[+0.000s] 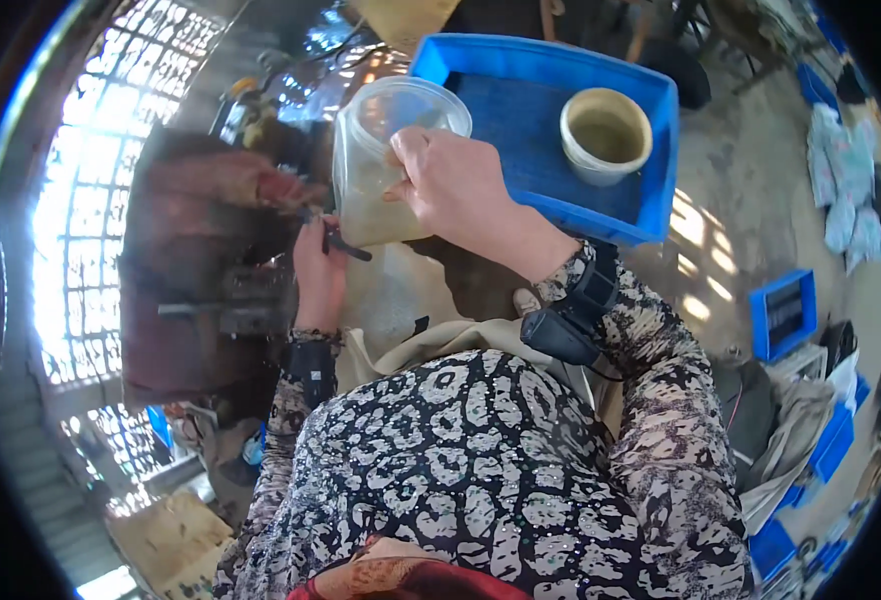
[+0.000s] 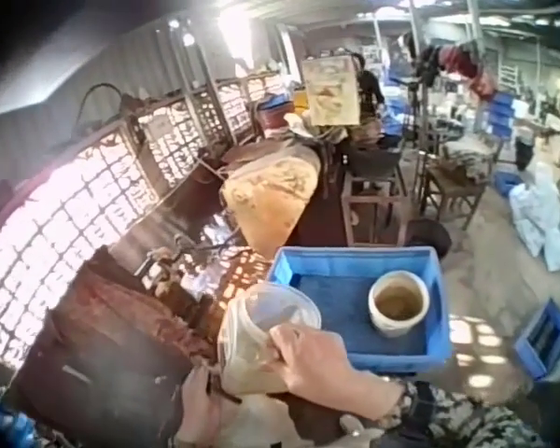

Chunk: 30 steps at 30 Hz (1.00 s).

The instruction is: Grinding small metal components using an industrial bench grinder.

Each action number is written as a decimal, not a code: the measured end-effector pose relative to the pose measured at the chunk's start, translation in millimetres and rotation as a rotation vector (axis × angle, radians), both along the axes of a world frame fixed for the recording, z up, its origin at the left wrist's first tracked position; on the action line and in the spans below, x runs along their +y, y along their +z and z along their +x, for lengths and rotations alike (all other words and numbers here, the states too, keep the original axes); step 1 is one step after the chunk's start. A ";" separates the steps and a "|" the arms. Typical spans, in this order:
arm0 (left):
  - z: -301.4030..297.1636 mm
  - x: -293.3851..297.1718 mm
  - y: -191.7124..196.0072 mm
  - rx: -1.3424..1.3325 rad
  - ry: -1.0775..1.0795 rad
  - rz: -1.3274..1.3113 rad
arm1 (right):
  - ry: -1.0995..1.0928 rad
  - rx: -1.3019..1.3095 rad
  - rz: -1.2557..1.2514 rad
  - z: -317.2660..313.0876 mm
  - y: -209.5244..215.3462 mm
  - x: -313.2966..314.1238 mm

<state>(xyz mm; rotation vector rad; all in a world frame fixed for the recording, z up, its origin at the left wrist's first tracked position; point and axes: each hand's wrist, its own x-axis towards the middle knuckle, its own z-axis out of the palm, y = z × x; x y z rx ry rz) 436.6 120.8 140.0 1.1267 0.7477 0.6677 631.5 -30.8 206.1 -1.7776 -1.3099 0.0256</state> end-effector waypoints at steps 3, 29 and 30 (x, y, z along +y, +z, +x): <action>47.5 -5.0 -2.9 0.062 -0.012 -0.065 | -0.081 0.125 -0.029 40.7 -15.2 -20.0; 94.1 12.2 36.3 0.266 -0.188 0.084 | -0.294 0.735 0.097 40.1 -81.2 -60.8; 93.4 14.4 38.0 0.267 -0.202 0.081 | -0.298 0.735 0.099 40.8 -80.6 -60.8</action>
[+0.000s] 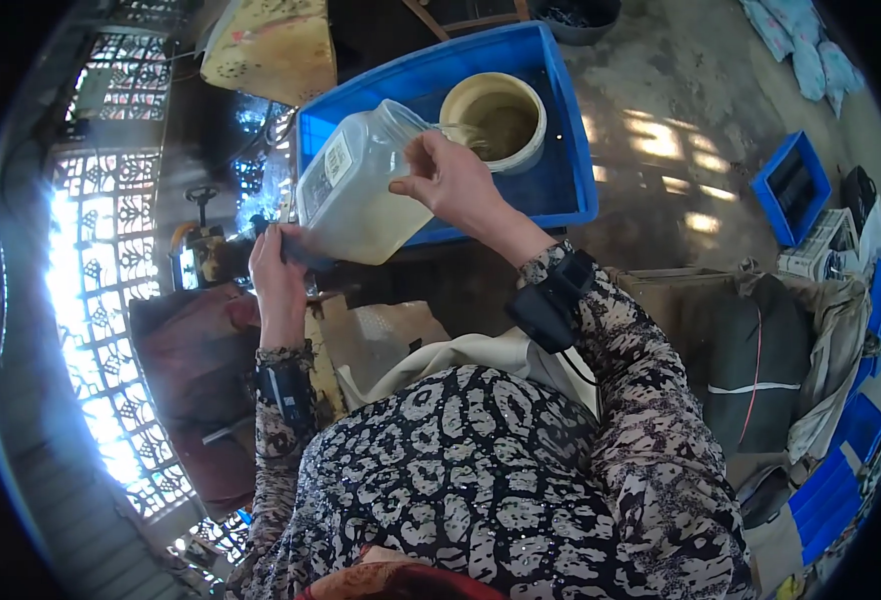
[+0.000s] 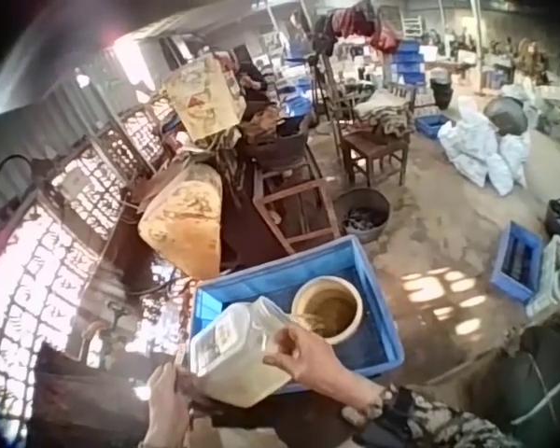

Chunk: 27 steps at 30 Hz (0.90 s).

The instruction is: Grinding small metal components using an industrial bench grinder.

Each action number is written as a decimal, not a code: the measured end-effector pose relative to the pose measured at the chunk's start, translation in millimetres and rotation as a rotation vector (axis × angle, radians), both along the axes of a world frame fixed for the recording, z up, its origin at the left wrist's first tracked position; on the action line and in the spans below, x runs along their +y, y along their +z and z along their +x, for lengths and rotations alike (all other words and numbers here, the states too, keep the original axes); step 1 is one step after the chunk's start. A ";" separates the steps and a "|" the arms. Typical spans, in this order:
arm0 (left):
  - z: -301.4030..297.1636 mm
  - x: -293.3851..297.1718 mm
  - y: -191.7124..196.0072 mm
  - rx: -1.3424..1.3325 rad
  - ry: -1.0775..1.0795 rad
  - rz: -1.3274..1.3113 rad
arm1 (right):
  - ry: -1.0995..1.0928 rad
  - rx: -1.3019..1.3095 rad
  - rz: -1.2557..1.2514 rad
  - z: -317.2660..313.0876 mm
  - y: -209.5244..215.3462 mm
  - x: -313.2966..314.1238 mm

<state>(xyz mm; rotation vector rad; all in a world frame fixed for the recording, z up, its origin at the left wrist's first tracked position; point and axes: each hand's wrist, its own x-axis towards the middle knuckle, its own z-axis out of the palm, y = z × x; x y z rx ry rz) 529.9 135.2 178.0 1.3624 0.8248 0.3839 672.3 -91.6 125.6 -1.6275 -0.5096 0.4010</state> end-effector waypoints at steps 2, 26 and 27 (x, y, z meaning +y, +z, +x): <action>1.0 1.0 3.6 -0.014 -0.012 0.012 | -0.004 -0.001 0.015 2.4 1.5 -0.5; -5.9 -16.9 -0.1 -0.129 0.046 -0.080 | 0.080 -0.139 -0.025 27.6 27.5 -0.2; -6.0 -15.7 -4.5 -0.132 0.048 -0.082 | 0.078 -0.146 -0.032 27.5 27.4 0.3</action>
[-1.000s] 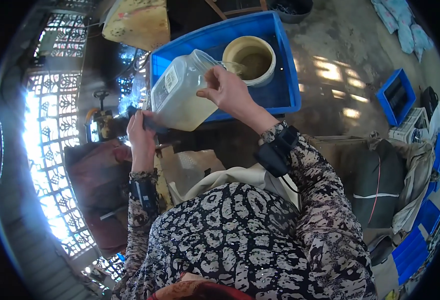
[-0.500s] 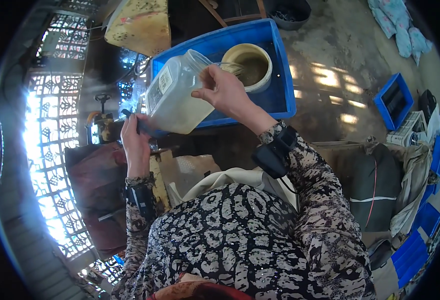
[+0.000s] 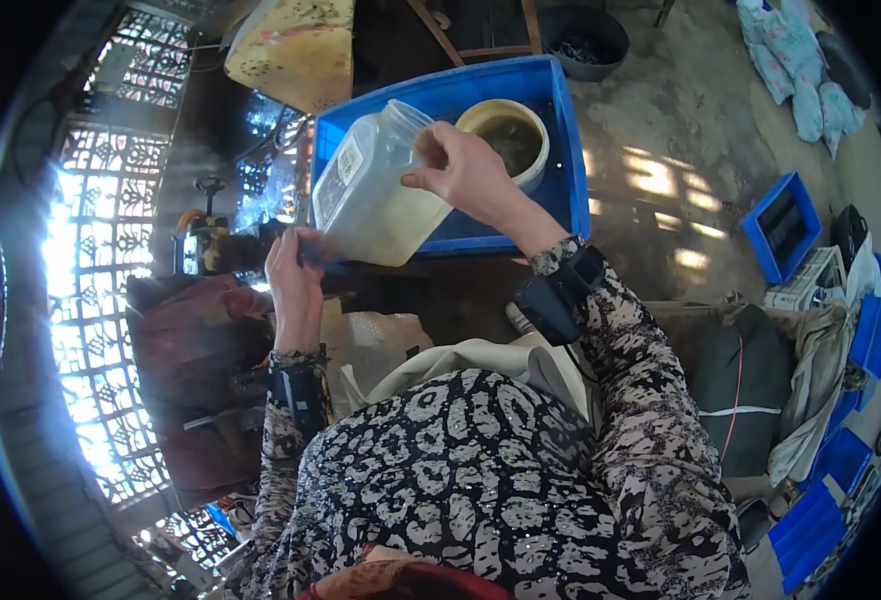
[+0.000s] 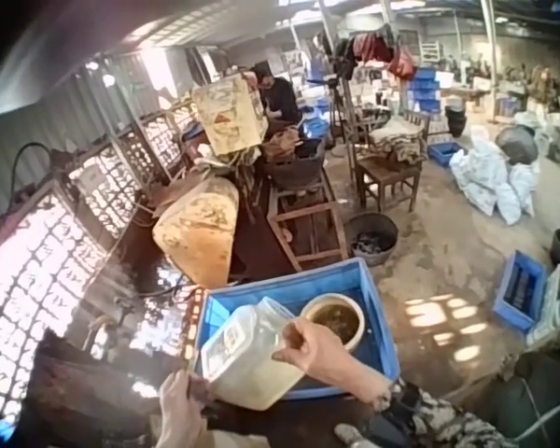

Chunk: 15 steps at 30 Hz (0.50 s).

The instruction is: Grinding small metal components using an industrial bench grinder.

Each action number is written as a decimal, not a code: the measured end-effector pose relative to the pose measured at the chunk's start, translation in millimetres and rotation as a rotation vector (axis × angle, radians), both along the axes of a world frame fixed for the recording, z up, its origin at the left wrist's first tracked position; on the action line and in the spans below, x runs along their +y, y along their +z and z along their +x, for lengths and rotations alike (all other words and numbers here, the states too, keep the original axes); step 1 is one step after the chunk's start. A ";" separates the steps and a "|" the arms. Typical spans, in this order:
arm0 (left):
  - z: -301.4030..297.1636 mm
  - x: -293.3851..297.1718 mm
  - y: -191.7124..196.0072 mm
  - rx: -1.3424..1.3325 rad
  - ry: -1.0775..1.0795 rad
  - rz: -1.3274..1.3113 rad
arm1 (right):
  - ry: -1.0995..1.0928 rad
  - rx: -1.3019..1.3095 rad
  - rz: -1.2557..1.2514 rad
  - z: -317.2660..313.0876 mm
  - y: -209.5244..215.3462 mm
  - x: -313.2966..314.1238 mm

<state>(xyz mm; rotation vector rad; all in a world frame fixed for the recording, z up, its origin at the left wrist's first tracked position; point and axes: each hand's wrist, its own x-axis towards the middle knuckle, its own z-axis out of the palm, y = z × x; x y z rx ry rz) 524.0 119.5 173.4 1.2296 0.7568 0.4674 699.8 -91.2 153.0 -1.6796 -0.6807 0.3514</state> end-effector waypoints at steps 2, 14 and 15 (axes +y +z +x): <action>-0.7 1.4 -6.3 0.000 0.002 -0.005 | -0.015 -0.043 -0.019 -4.1 5.4 0.3; -36.5 16.4 -30.3 -0.063 -0.062 -0.041 | 0.036 -0.578 0.010 -41.2 60.7 24.2; -43.2 15.3 -26.7 -0.069 -0.086 0.024 | 0.063 -0.610 0.043 -44.1 64.9 27.3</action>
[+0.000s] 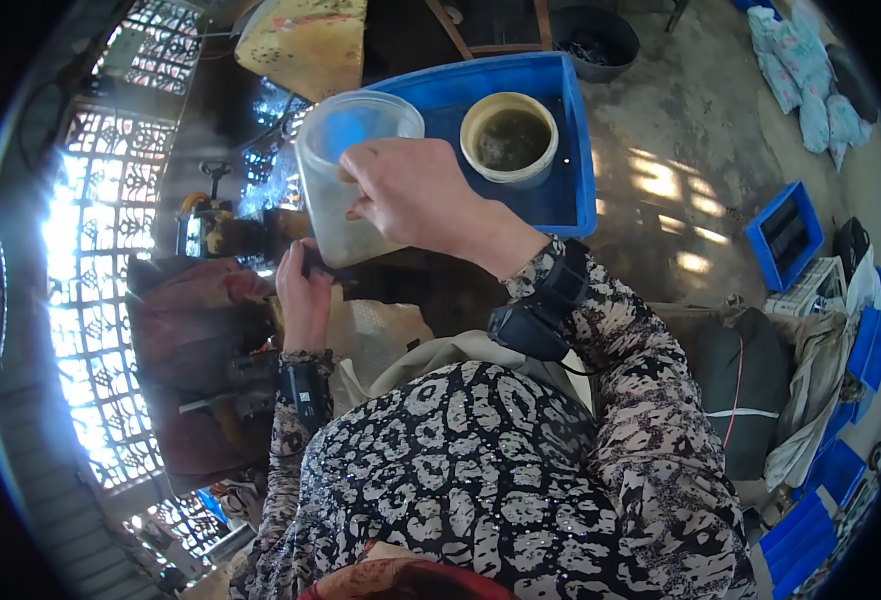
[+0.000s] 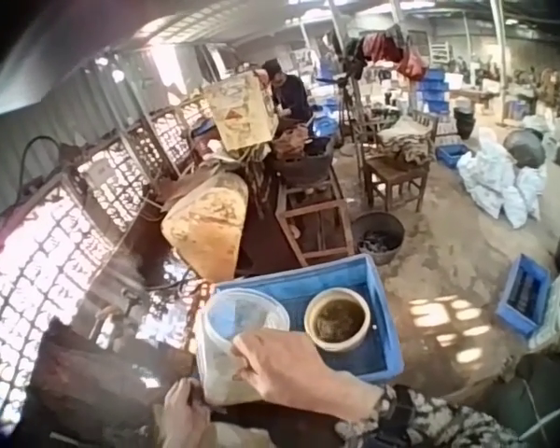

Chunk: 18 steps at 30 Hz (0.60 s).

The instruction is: Grinding small metal components using an industrial bench grinder.

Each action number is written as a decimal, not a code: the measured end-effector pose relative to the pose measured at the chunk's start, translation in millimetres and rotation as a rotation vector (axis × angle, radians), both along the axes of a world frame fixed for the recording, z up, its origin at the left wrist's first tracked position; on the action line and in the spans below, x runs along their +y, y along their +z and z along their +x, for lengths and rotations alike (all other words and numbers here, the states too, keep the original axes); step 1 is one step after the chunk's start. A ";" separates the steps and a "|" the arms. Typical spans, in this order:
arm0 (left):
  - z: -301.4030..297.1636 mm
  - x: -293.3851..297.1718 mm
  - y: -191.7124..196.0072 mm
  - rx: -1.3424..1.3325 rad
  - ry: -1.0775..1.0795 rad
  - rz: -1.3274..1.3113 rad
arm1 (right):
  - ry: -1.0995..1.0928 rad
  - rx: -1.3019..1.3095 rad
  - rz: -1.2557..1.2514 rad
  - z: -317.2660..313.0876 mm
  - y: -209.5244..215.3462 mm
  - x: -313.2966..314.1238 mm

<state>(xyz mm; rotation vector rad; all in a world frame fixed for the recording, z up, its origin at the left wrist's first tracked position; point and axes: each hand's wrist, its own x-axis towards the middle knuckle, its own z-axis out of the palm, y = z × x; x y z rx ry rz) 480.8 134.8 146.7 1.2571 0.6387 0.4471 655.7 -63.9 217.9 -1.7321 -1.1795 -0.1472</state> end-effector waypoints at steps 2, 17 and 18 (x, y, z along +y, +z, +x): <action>-11.5 -3.9 7.0 -0.021 0.073 -0.052 | 0.030 -0.046 0.021 -6.2 5.7 8.2; -124.3 -52.8 53.7 0.297 0.474 0.510 | 0.433 -0.121 0.020 -47.0 27.0 61.1; -127.6 -51.5 48.9 0.528 0.355 0.865 | 0.443 -0.064 0.006 -48.6 24.9 61.4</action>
